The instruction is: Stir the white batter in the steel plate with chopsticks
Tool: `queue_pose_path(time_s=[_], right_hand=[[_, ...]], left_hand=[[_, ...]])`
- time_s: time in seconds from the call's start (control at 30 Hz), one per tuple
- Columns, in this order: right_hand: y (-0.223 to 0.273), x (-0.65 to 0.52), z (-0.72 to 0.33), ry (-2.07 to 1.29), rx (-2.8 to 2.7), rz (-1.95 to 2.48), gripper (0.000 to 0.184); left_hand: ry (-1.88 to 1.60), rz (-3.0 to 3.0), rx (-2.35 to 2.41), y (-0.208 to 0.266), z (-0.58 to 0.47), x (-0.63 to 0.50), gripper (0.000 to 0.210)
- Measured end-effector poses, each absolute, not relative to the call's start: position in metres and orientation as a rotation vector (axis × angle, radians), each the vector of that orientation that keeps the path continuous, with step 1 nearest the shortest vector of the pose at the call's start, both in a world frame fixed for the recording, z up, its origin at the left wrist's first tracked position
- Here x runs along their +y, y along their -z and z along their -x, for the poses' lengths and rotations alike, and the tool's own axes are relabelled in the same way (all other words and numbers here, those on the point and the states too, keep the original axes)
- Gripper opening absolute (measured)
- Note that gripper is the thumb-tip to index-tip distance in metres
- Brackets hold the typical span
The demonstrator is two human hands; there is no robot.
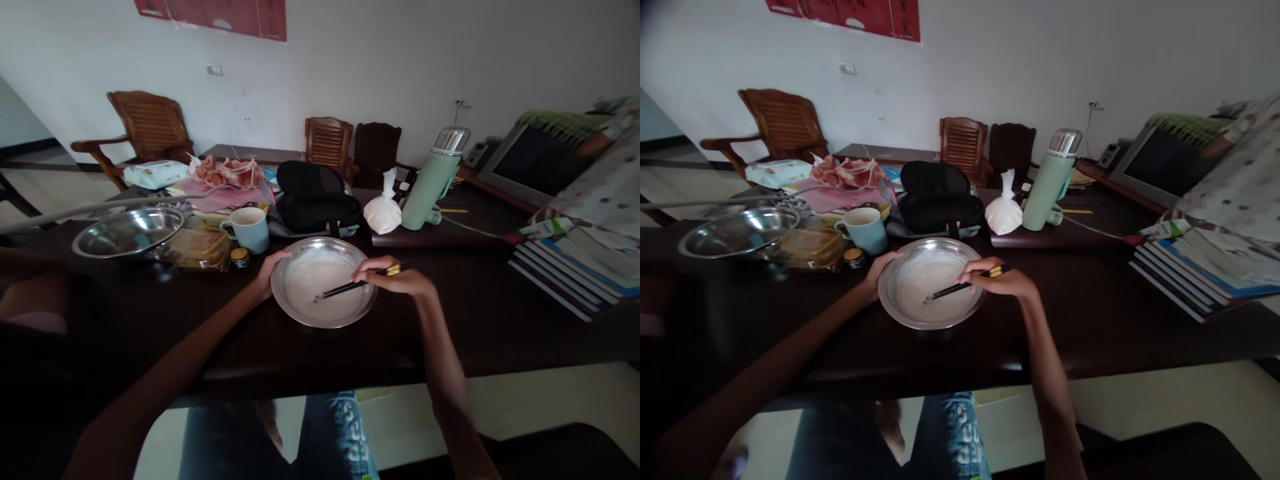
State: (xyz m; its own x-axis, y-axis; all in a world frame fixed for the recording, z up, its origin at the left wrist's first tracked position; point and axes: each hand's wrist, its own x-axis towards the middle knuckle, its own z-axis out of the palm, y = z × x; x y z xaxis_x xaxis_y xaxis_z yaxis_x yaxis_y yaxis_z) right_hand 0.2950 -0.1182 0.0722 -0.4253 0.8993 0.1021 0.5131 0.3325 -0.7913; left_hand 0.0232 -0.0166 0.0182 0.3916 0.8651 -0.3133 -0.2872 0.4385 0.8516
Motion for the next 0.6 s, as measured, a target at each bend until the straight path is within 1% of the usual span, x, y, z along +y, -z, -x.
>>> queue_pose_path(time_s=[0.03, 0.17, 0.2, 0.33, 0.37, 0.5, 0.53, 0.6], right_hand=[[-0.072, -0.118, -0.293, -0.923, -2.071, 1.227, 0.020], [-0.072, -0.118, -0.300, -0.667, -1.943, 1.400, 0.020], [-0.072, -0.119, -0.301, -0.673, -1.937, 1.410, 0.020], [-0.073, -0.119, -0.291, -0.908, -2.073, 1.265, 0.022], [-0.074, -0.119, -0.288, -0.890, -2.074, 1.265, 0.022], [-0.075, -0.120, -0.293, -0.636, -1.937, 1.428, 0.022], [-0.075, -0.121, -0.295, -0.656, -1.945, 1.438, 0.022], [-0.074, -0.120, -0.295, -0.808, -2.028, 1.376, 0.021]], left_hand=[[-0.841, -0.800, 0.865, -0.018, -0.023, -0.016, 0.025], [-0.838, -0.785, 0.884, -0.017, -0.022, -0.017, 0.024], [-0.840, -0.783, 0.888, -0.018, -0.022, -0.017, 0.023], [-0.846, -0.796, 0.872, -0.019, -0.023, -0.017, 0.023], [-0.847, -0.795, 0.865, -0.019, -0.023, -0.017, 0.023], [-0.846, -0.789, 0.885, -0.016, -0.022, -0.016, 0.020], [-0.841, -0.793, 0.894, -0.015, -0.022, -0.015, 0.020], [-0.845, -0.810, 0.897, -0.014, -0.022, -0.014, 0.020]])
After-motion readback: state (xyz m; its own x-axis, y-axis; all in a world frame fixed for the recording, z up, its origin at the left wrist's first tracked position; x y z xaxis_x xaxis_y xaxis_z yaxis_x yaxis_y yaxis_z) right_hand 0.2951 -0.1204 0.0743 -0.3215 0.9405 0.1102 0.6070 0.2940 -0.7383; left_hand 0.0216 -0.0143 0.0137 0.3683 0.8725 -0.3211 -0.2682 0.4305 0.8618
